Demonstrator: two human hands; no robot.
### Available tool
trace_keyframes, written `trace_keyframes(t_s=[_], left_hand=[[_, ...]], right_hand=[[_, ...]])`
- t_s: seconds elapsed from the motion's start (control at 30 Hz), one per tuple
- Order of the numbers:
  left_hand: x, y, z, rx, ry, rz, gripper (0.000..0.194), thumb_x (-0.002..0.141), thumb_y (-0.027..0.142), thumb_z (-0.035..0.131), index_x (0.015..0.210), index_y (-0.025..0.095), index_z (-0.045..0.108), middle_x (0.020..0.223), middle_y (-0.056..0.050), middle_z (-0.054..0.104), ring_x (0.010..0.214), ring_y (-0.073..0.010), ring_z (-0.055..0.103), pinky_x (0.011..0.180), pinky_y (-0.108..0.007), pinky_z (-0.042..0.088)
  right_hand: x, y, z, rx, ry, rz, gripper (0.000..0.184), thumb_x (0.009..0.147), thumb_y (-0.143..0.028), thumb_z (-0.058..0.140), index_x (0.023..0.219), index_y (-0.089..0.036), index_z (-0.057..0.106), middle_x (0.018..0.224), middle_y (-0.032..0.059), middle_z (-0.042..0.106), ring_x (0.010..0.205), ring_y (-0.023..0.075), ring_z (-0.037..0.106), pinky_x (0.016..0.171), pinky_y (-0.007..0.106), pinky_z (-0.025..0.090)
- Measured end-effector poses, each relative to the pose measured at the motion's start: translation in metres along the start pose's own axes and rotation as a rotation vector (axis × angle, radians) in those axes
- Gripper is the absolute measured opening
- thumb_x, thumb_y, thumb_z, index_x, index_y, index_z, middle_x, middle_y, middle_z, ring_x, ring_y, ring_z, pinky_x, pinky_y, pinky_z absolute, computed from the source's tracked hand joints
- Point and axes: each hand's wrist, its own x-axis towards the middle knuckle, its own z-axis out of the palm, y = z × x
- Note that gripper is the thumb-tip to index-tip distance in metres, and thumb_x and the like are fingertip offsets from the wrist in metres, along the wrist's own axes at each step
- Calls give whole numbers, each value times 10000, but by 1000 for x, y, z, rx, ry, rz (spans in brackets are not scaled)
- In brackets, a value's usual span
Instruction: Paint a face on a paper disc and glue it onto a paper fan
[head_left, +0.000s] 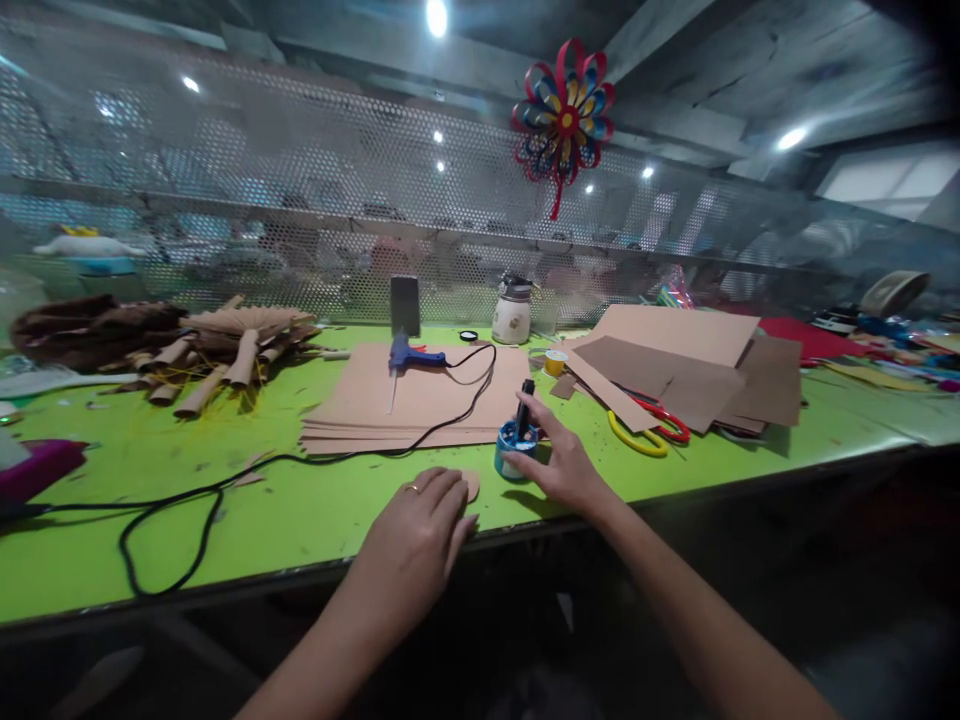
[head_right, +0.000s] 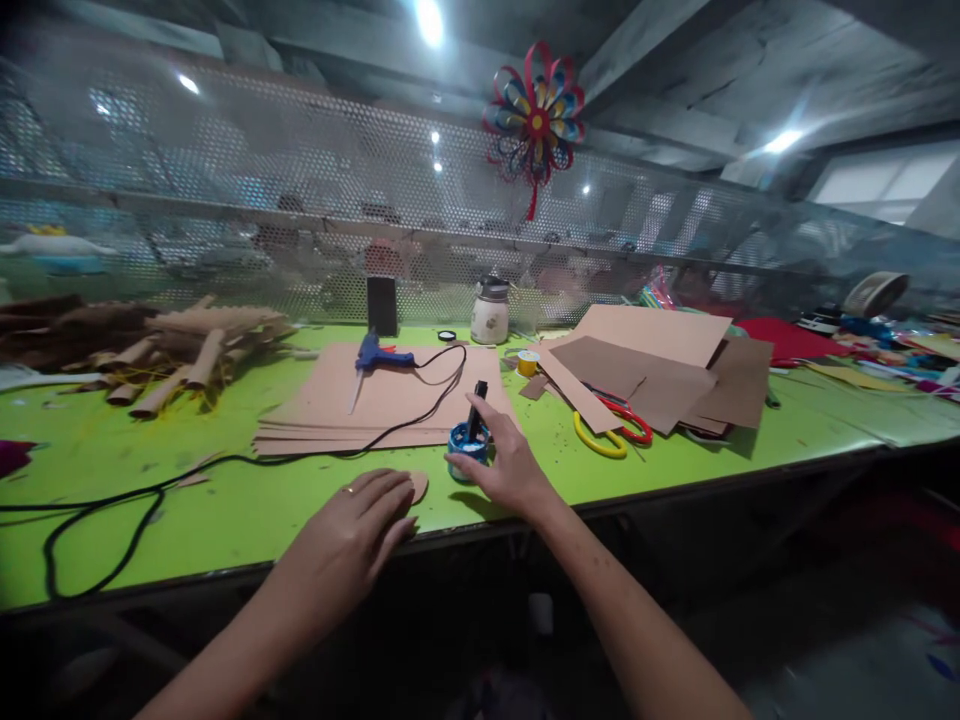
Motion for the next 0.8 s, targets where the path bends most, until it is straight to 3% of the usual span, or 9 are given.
trace_keyframes(t_s=[0.1,0.17,0.27,0.4,0.47,0.63,0.8], left_hand=[[-4,7,5,56,29,15,368,925,316,512,1222,107,575,1193,-140,635,1106,-287,559,944,-464,472],[-5,11,6,91,33,18,458,905,394,545,1254,97,555,1225,-151,623,1125,-302,555,952,-474,469],[-8,16,7,143,27,18,547,880,448,570,1302,103,523,1279,-158,598,1151,-319,553,959,-489,465],[-11,21,11,207,19,15,621,857,467,593,1336,85,490,1337,-182,555,1175,-337,552,967,-512,461],[-11,23,14,233,15,16,640,850,462,602,1342,72,481,1357,-193,535,1198,-338,543,986,-507,454],[-10,28,21,280,12,20,698,812,428,651,1361,44,452,1401,-218,477,1261,-346,498,1023,-489,442],[-5,34,25,286,8,3,697,796,416,664,1357,55,463,1416,-200,464,1276,-348,484,1020,-487,452]], right_hand=[[-1,6,-1,118,212,145,506,862,-422,607,1294,-189,484,1120,119,631,968,234,611,853,387,502],[1,12,-1,171,273,257,419,889,-487,538,1144,-155,566,984,117,651,891,231,627,791,375,520],[7,16,-1,216,170,327,474,846,-536,573,1086,-128,608,873,105,665,778,220,649,686,344,538],[9,9,2,293,-46,347,793,704,-424,757,1377,-163,429,1066,112,657,788,190,663,712,323,546],[7,5,3,302,-110,328,876,683,-374,776,1426,-169,361,1133,125,629,857,202,661,776,345,540],[6,4,-3,284,-54,277,829,690,-313,768,1412,-152,395,1124,132,660,993,249,642,892,407,505],[45,21,-10,230,-5,268,880,674,-322,793,1436,-160,381,1176,153,657,1010,264,648,895,429,508]])
